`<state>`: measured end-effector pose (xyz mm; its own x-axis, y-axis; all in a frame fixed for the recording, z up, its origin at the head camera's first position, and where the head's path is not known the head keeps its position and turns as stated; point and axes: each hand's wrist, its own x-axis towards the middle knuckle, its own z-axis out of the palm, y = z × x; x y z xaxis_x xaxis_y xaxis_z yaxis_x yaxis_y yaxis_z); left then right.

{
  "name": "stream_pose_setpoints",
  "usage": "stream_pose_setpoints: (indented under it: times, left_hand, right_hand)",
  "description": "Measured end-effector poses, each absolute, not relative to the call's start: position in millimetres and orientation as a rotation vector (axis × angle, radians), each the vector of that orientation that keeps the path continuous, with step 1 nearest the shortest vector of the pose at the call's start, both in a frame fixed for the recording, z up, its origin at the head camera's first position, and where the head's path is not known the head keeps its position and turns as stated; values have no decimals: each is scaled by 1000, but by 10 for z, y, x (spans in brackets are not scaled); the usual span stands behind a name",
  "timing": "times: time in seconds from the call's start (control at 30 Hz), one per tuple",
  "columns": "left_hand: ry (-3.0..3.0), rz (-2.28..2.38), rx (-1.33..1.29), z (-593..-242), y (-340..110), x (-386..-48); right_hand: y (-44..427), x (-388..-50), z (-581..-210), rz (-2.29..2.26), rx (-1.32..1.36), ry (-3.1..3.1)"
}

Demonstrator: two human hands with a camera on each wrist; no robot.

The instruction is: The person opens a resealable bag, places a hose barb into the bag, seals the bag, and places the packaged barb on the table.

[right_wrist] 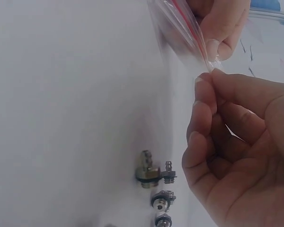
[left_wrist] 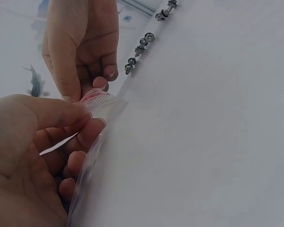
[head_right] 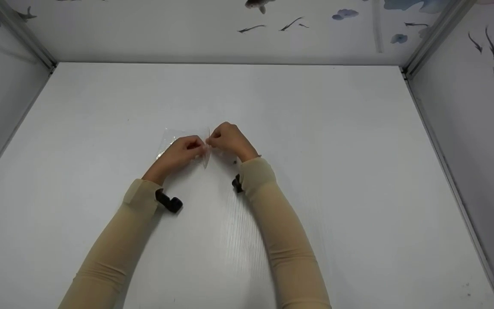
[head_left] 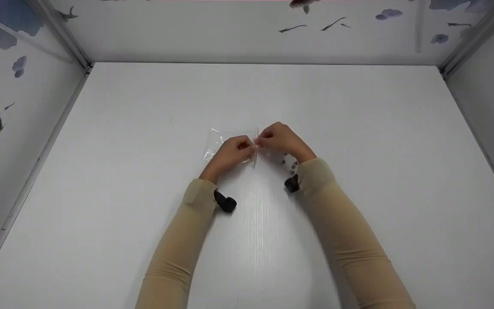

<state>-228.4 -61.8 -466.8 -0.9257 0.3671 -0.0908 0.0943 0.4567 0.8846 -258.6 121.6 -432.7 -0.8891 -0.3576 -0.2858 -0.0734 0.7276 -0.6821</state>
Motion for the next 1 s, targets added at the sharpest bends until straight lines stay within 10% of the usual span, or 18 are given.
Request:
stream_pose_setpoints:
  times: [1.0]
  left_hand:
    - [2461, 1450, 296, -4604, -524, -2315]
  right_hand:
    - [1277, -2605, -4253, -973, -382, 2534]
